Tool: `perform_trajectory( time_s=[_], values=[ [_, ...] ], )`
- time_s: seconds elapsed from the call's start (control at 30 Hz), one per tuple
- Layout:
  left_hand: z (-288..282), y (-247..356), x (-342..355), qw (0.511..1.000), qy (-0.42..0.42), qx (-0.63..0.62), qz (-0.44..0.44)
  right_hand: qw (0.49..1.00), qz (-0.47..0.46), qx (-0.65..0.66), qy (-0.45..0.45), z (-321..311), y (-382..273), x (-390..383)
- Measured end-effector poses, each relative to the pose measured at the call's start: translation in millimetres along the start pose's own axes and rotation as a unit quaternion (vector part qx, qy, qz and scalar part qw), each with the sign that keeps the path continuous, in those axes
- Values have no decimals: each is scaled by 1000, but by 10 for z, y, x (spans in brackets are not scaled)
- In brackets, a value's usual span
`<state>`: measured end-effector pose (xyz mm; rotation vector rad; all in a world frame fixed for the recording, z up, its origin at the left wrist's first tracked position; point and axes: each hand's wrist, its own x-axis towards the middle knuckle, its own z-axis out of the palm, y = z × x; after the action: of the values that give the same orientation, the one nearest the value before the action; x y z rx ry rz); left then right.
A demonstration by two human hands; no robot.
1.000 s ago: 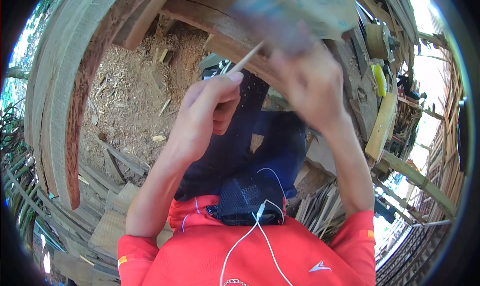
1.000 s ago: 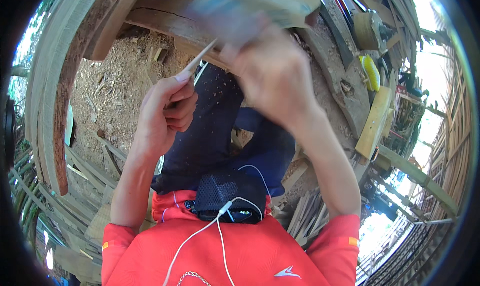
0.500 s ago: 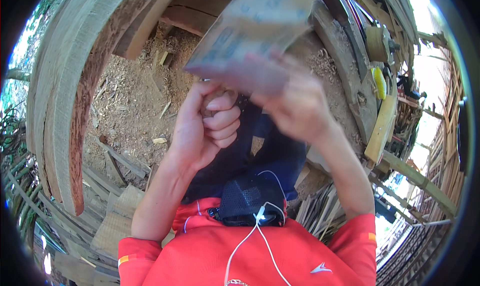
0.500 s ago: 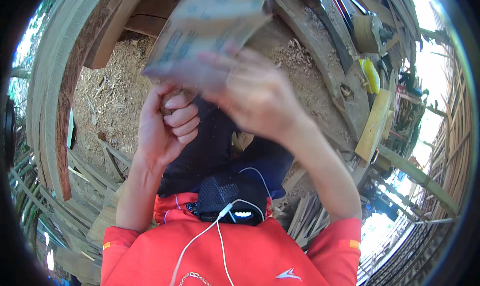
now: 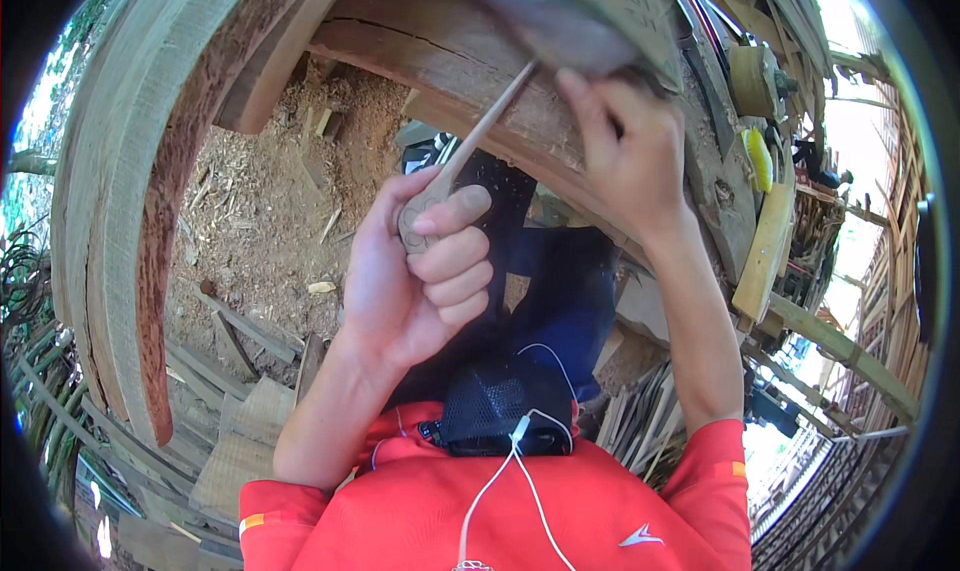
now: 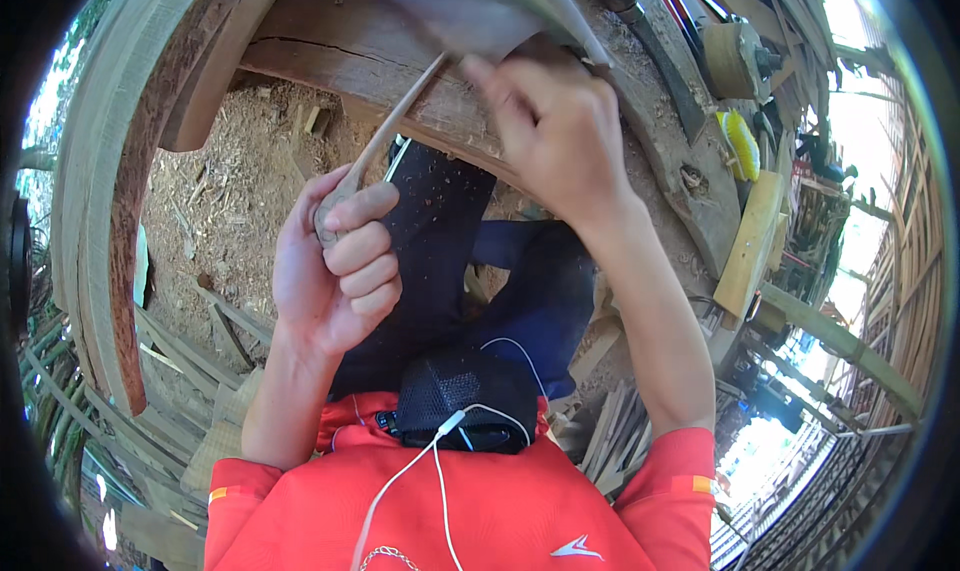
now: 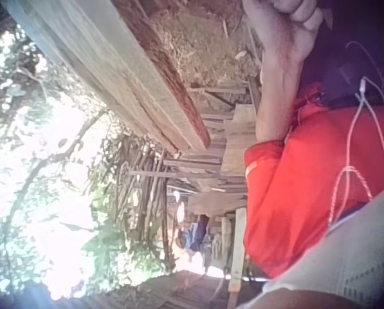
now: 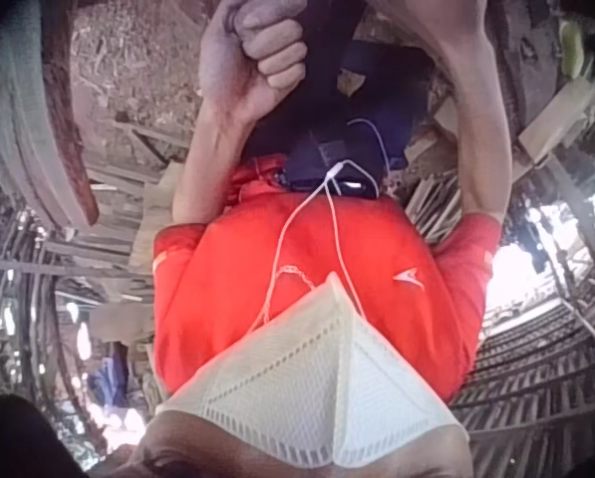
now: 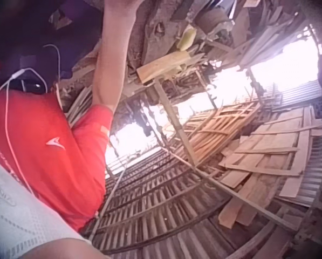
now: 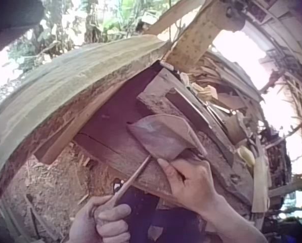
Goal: Carving and sanding a wooden spoon using a hand tool and sandpaper.
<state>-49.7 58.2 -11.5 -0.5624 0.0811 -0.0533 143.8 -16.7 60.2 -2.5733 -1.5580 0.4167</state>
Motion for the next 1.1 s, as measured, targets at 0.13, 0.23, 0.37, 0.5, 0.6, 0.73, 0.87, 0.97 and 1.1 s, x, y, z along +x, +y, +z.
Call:
perform_trajectory(
  time_s=[0.13, 0.23, 0.37, 0.5, 0.6, 0.73, 0.87, 0.97, 1.1],
  values=[
    [-22, -11, -10, 1000, 2, -2, 9, 929, -344, 88, 108, 210, 25, -102],
    [-12, -14, 26, 1000, -11, 5, 18, 999, 14, -24, 16, 42, 120, 106],
    [-3, -33, 14, 1000, -6, -6, 26, 973, -223, 5, 63, 131, 194, -34],
    [5, -27, 0, 999, -11, -20, 22, 916, -346, 82, 187, 169, 11, -23],
    [21, -53, 56, 998, -48, -26, 25, 972, -170, 72, 143, 107, 137, -16],
    [-22, -46, 11, 999, 5, -20, 41, 920, -342, 71, 179, 248, 81, -12],
    [-3, -6, -38, 997, 11, 54, 57, 961, -208, 102, 152, 232, 22, -7],
    [49, -26, -22, 990, 58, 110, 72, 982, -143, 73, 100, 188, 257, -65],
    [-3, -14, 19, 995, 49, 46, 80, 898, -343, 163, 220, 370, -169, -60]
  ],
)
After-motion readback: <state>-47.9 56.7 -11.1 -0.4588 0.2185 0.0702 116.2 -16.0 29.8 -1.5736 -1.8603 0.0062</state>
